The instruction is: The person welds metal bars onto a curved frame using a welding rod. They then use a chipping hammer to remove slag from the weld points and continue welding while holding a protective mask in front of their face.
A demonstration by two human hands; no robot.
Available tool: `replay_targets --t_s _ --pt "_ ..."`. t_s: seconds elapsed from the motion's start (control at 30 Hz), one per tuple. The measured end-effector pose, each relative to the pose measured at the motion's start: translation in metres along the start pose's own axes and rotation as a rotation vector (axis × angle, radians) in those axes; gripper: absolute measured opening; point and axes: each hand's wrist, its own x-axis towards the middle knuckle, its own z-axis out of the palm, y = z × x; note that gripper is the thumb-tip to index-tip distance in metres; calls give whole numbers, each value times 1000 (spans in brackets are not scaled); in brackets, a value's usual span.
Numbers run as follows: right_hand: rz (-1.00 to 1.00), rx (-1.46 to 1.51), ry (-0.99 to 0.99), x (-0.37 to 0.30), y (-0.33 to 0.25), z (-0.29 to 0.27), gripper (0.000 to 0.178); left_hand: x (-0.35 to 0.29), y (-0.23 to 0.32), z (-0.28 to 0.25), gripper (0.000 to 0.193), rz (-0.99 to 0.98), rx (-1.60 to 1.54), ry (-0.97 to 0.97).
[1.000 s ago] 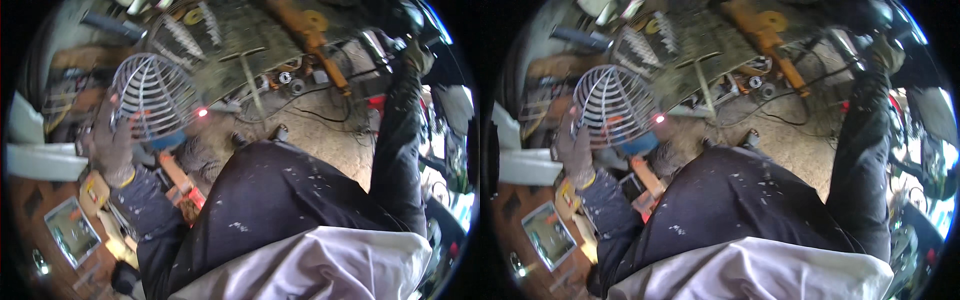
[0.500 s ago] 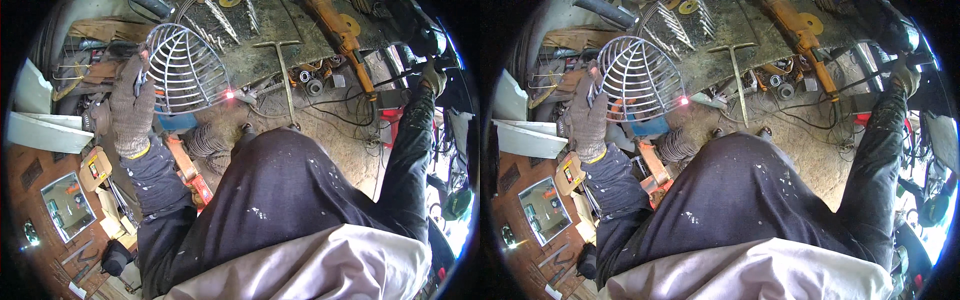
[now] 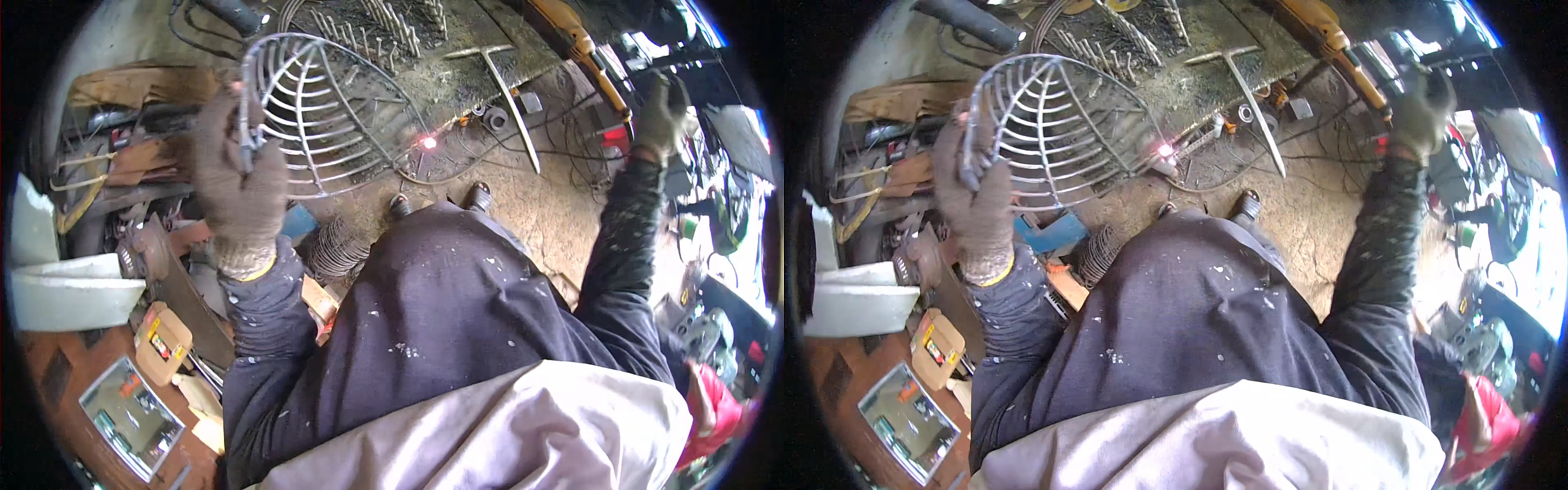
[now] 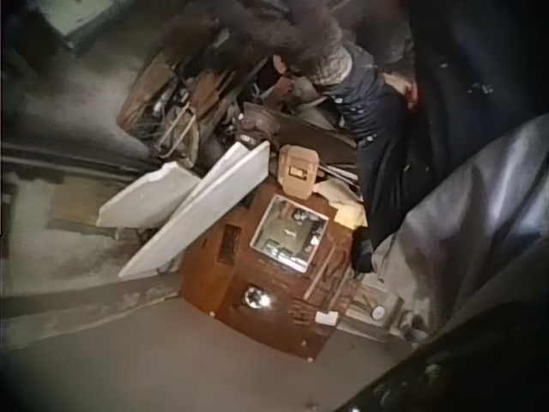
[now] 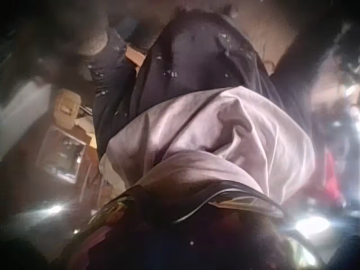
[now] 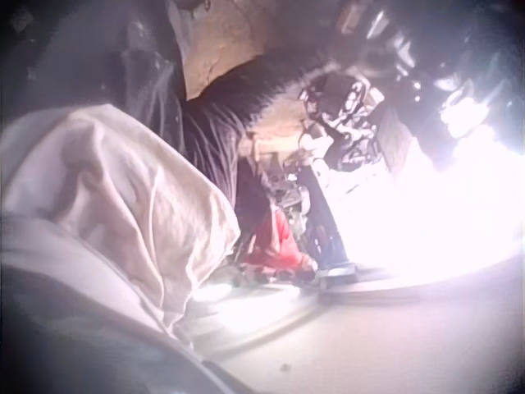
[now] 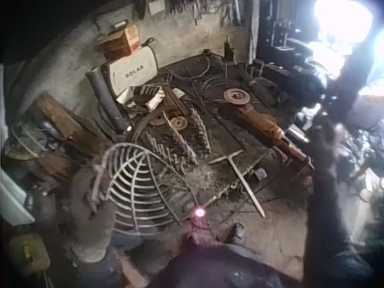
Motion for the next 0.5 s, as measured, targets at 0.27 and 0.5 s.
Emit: replay_targets --t_s 0.27,0.5 --pt "398 883 -259 -126 -157 -68 45 59 2 -52 34 568 214 -137" --pt "307 537 -689 -140 -186 -81 60 111 13 -23 44 700 128 -476"
